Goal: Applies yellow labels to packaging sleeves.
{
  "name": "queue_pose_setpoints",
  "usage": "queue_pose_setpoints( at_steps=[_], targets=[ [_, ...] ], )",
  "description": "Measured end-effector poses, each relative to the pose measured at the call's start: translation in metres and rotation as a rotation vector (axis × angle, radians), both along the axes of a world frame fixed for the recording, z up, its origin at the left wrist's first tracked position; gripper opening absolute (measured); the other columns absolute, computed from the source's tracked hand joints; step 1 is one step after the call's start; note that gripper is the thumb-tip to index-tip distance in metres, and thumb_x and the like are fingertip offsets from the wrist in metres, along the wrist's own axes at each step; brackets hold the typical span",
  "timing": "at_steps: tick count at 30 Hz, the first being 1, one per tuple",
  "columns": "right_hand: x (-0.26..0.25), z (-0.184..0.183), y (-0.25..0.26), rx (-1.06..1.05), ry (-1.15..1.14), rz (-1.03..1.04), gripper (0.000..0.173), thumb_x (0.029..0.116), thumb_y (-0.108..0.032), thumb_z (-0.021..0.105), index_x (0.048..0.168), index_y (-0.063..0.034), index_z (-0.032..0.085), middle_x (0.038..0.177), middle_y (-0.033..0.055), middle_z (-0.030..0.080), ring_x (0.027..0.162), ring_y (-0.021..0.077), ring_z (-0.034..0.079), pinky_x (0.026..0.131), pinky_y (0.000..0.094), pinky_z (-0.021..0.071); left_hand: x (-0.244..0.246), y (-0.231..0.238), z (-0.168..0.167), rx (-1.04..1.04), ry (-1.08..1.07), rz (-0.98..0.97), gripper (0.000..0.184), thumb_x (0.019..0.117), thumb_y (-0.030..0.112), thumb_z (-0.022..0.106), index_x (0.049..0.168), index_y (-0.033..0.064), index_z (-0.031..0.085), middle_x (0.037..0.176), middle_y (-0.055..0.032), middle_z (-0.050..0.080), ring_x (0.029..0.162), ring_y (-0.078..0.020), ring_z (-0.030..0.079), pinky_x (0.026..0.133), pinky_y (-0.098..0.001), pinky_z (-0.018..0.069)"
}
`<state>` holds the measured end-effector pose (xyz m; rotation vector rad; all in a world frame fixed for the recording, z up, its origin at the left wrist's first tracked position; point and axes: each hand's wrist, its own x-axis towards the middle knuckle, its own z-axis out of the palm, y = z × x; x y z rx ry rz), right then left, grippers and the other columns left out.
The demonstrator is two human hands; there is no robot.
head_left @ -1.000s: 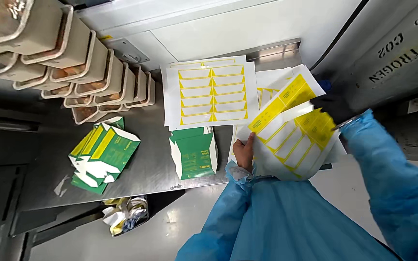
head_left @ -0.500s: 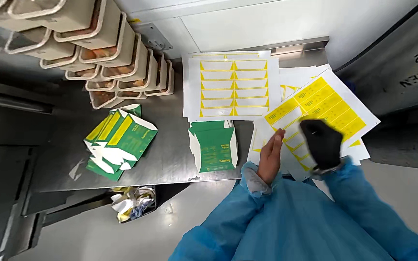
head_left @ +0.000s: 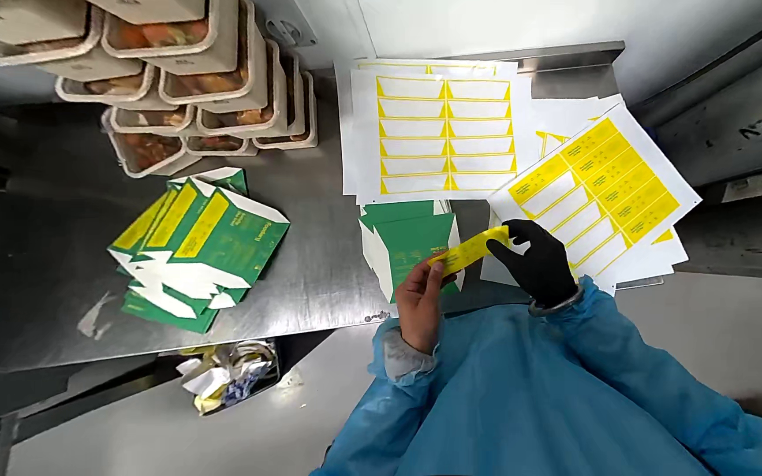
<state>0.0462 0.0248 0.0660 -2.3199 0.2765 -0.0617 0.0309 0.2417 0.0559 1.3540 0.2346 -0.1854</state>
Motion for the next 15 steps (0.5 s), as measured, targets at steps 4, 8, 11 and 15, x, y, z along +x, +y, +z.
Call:
queue_pose_setpoints(
  at_steps=[4, 8, 11, 15],
  targets=[
    [0.000, -0.002, 0.026, -0.008, -0.094, -0.040, 0.014, 0.0983, -0.030, 0.067, 0.097, -0.0163, 0.073, 0.079, -0.0031, 0.069, 0.064, 0.0094, 0.062, 0.055, 0.0312, 0.0531, 0.004, 0.022, -0.003, 0.006, 0.011, -0.007, 0.025, 0.1063, 0.012, 0.055, 0.125, 0.0035, 0.070, 0.114, -0.0122, 0.074, 0.096, -0.0253, 0.074, 0.088, -0.0426, 0.0633],
    [-0.004, 0.005, 0.050, 0.076, -0.088, -0.065, 0.012, 0.0973, -0.029, 0.069, 0.097, -0.0174, 0.074, 0.079, -0.0051, 0.069, 0.063, 0.0063, 0.062, 0.054, 0.0265, 0.0524, 0.012, 0.041, -0.014, 0.134, -0.014, 0.094, 0.023, 0.1037, 0.017, 0.061, 0.121, 0.0082, 0.074, 0.140, -0.0061, 0.064, 0.123, -0.0244, 0.064, 0.100, -0.0458, 0.0582],
    [0.003, 0.002, 0.063, 0.105, -0.034, -0.072, 0.013, 0.0962, -0.031, 0.070, 0.096, -0.0184, 0.075, 0.080, -0.0052, 0.071, 0.065, 0.0076, 0.064, 0.055, 0.0291, 0.0532, 0.024, 0.056, -0.026, 0.211, -0.084, 0.176, 0.018, 0.1000, 0.017, 0.067, 0.113, 0.0106, 0.077, 0.133, -0.0067, 0.064, 0.122, -0.0229, 0.061, 0.100, -0.0410, 0.0569],
    [0.024, -0.013, 0.077, 0.106, 0.083, -0.077, 0.021, 0.0961, -0.036, 0.071, 0.096, -0.0154, 0.074, 0.079, -0.0001, 0.070, 0.067, 0.0145, 0.065, 0.058, 0.0387, 0.0541, 0.045, 0.069, -0.040, 0.311, -0.088, 0.199, 0.031, 0.0986, 0.012, 0.069, 0.129, 0.0040, 0.068, 0.107, -0.0049, 0.075, 0.091, -0.0116, 0.071, 0.086, -0.0306, 0.0603]
  ],
)
